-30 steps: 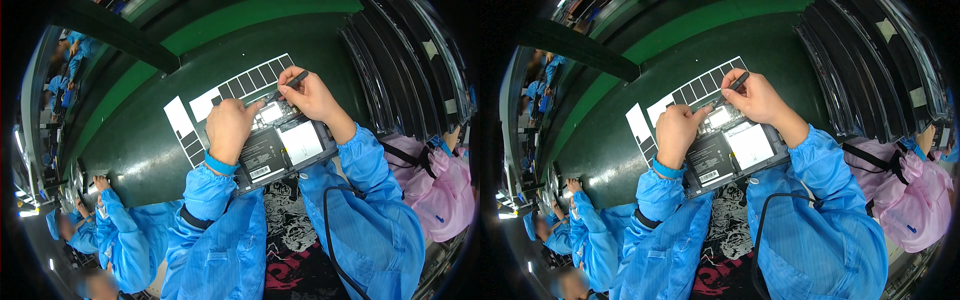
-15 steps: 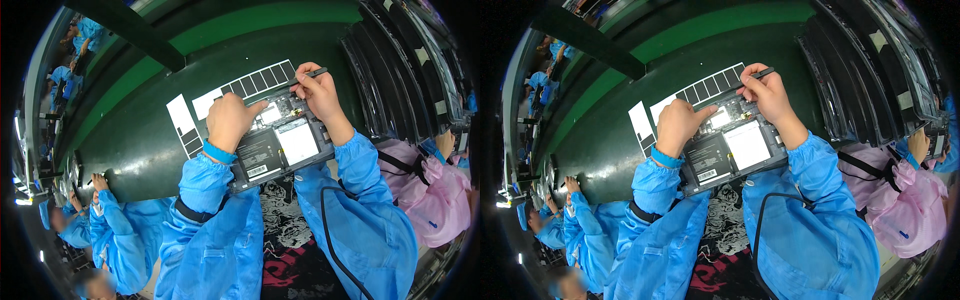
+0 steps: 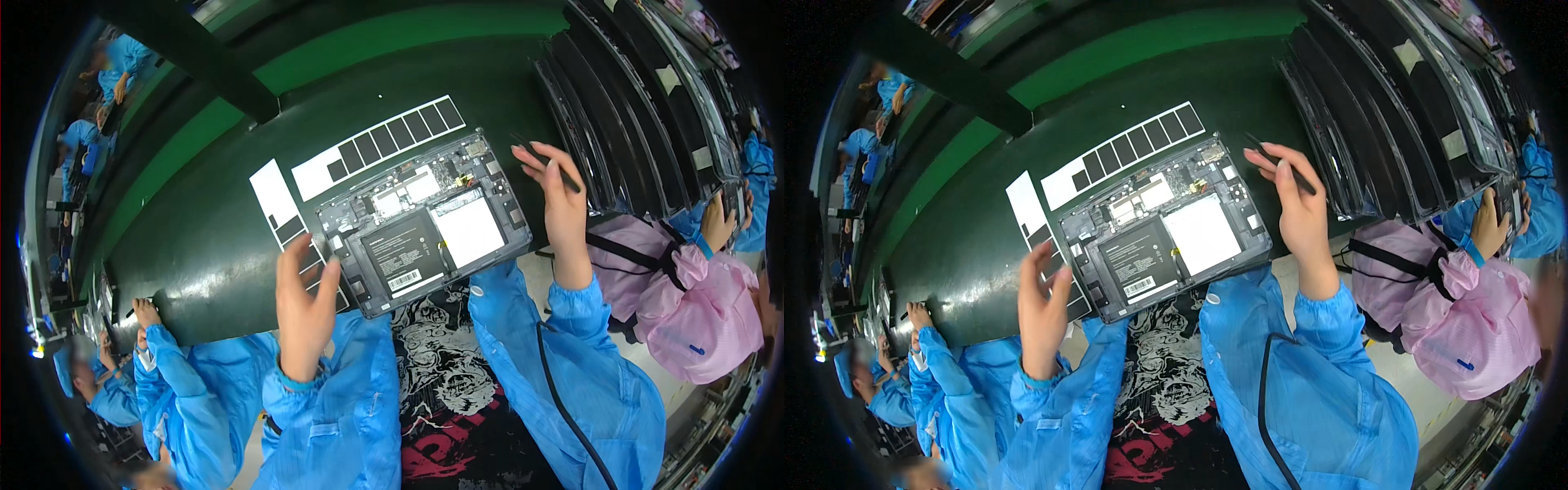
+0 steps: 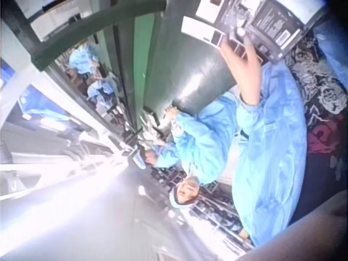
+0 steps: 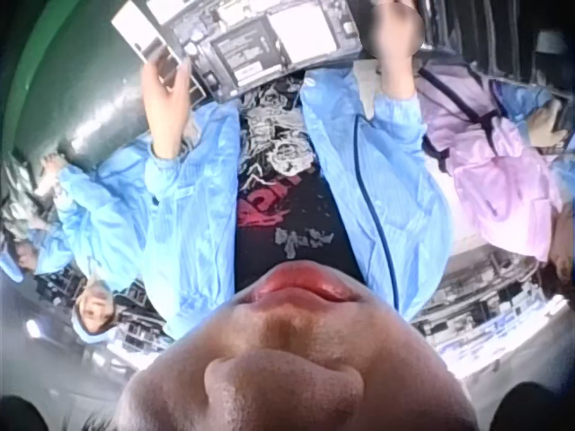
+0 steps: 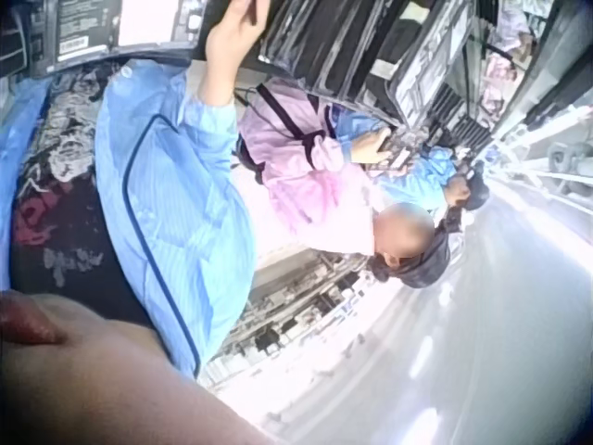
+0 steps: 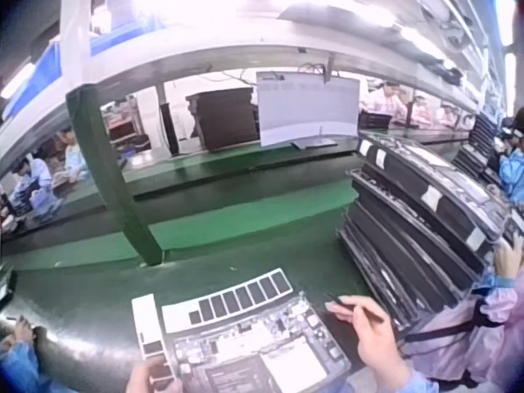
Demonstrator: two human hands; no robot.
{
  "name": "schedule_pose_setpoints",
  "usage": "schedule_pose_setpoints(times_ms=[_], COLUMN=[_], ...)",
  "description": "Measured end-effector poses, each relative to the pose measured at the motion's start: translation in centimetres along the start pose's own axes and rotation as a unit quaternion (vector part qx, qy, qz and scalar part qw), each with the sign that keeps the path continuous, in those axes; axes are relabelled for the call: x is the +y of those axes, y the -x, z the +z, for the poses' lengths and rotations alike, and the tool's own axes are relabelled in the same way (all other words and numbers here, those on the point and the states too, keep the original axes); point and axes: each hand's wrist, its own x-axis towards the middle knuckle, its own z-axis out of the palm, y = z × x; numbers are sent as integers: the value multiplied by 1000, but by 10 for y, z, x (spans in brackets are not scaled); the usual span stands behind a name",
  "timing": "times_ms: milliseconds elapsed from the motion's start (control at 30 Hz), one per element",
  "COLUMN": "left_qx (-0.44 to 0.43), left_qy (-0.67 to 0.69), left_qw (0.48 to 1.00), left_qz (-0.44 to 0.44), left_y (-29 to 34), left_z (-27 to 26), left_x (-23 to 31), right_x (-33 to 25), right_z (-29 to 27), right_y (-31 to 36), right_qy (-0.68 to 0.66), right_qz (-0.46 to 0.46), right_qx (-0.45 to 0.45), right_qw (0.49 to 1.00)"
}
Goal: Assemble electronic components by applying adhesive strips and connecting internal wiring.
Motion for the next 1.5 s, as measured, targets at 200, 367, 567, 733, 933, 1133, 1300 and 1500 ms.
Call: schedule_pose_setpoints(times_ms=[200, 367, 567, 733, 933, 1133, 1300, 1500], left_qx=[-70, -43, 186, 313, 310, 220, 27, -248], left_qy=[257, 215, 187, 159, 38, -406, 192, 395], left_qw=[962, 976, 964, 936, 946, 866, 970, 855], left_qz=[-59, 7, 15, -32, -85, -190, 144, 225], left_y=[38, 32, 25, 13, 20, -19, -27, -57], left_z=[33, 5, -82, -161, -253, -248, -145, 10], left_x=[-19, -3, -34, -135, -334, -229, 45, 217], right_x=[23, 7, -37, -32, 25, -2, -140, -232], right_z=[26, 37, 149, 279, 418, 372, 177, -58], right_y=[36, 43, 30, 18, 37, 6, -11, -19], right_qy=[106, 57, -24, 45, -2, -17, 79, 306], right_qz=[57, 85, 13, -16, -21, -25, -350, -322], right_qx=[-7, 60, -41, -184, -267, -288, -220, 236], right_qw=[993, 993, 999, 982, 963, 957, 907, 864])
